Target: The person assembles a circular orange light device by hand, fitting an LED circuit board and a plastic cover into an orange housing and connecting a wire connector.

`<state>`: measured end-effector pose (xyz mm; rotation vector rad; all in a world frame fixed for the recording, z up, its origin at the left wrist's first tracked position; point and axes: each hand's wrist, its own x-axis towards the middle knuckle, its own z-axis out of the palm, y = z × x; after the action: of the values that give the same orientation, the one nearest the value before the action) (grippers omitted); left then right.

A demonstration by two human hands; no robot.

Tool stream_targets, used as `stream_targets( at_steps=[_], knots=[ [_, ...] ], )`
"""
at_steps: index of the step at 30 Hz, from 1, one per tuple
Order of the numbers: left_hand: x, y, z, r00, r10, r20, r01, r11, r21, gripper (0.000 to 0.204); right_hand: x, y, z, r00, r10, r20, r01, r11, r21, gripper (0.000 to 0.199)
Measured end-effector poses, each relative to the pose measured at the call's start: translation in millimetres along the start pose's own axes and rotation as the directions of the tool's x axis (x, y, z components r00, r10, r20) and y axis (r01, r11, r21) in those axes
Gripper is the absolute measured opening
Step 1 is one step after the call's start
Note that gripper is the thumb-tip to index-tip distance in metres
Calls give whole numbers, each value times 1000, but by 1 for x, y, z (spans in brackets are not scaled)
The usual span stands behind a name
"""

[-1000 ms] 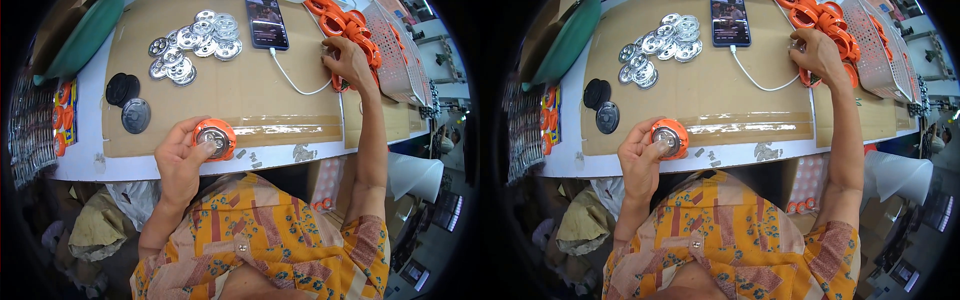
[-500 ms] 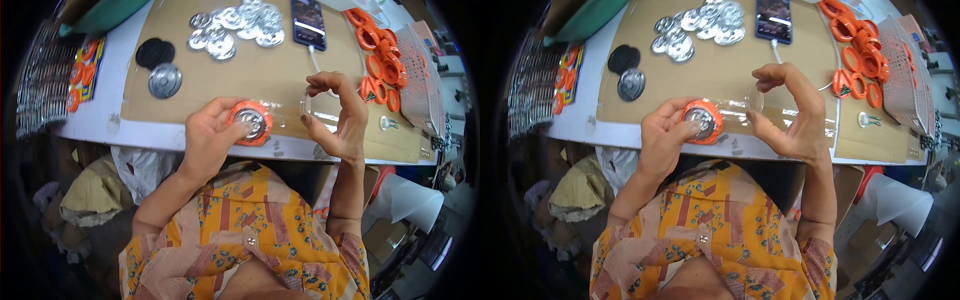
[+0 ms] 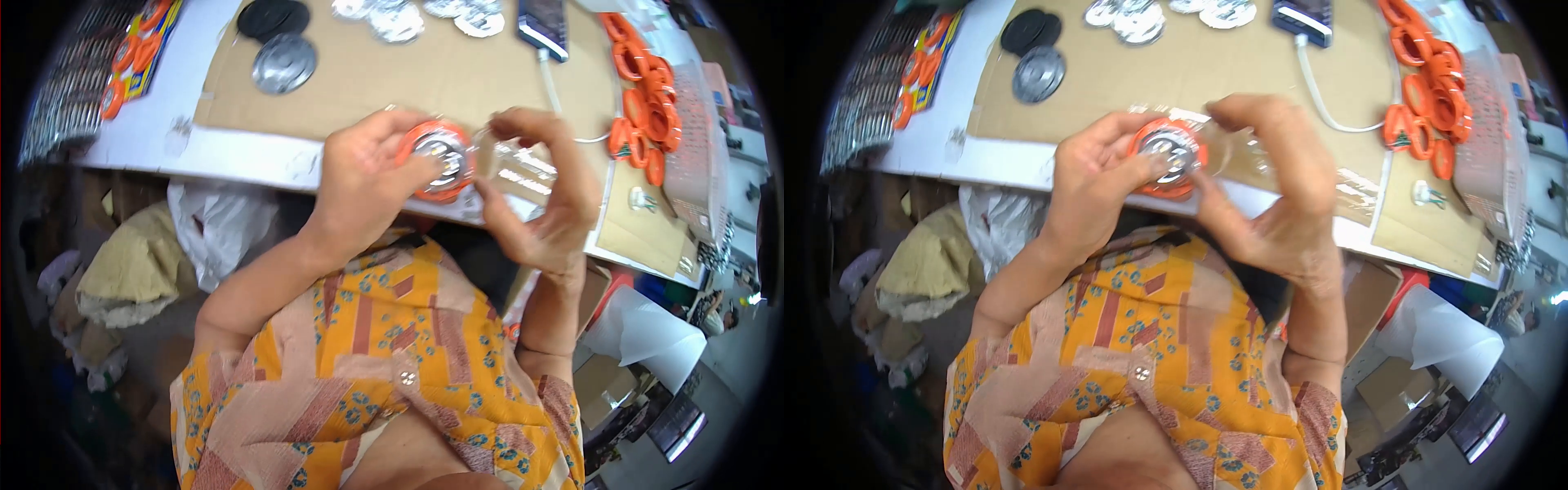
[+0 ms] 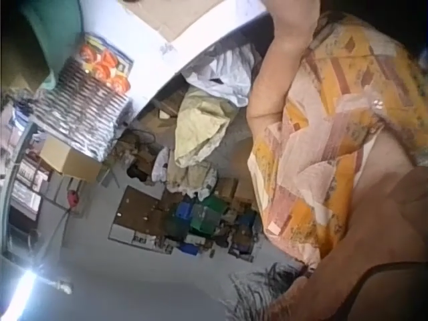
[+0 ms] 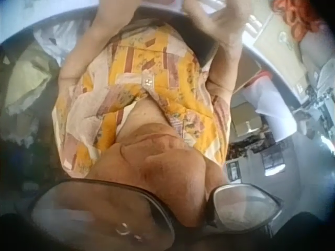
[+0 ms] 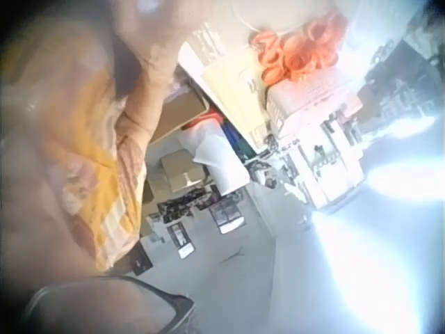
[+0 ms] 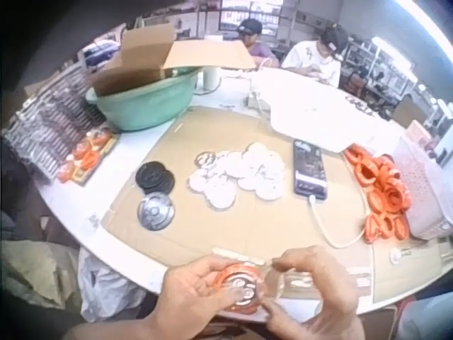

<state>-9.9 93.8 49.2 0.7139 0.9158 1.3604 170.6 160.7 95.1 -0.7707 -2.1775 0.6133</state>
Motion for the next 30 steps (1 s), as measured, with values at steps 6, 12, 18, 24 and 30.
stream_targets(
  at_steps=[6, 12, 18, 24, 30],
  knots=[
    [-3, 4, 1, 993, -87, -77, 83, 995, -58, 35, -6, 1, 4, 1000, 23, -9, -23, 1000, -14, 41],
    [0, 3, 3, 997, -73, -13, 73, 997, 9, 42, -9, 2, 0, 999, 39, -28, -39, 999, -18, 41],
    [-3, 0, 5, 994, -29, 103, 12, 987, 160, 46, -12, 14, 5, 995, 65, -72, -62, 997, 41, 39],
    [-5, -6, 1, 980, -53, 194, 20, 986, 167, 44, -15, 19, 8, 993, 66, -94, -60, 996, 64, 40],
    [-4, 0, 4, 970, -41, 241, 3, 988, 155, 37, -16, 25, 5, 986, 102, -131, -96, 994, 49, 41]
  ],
)
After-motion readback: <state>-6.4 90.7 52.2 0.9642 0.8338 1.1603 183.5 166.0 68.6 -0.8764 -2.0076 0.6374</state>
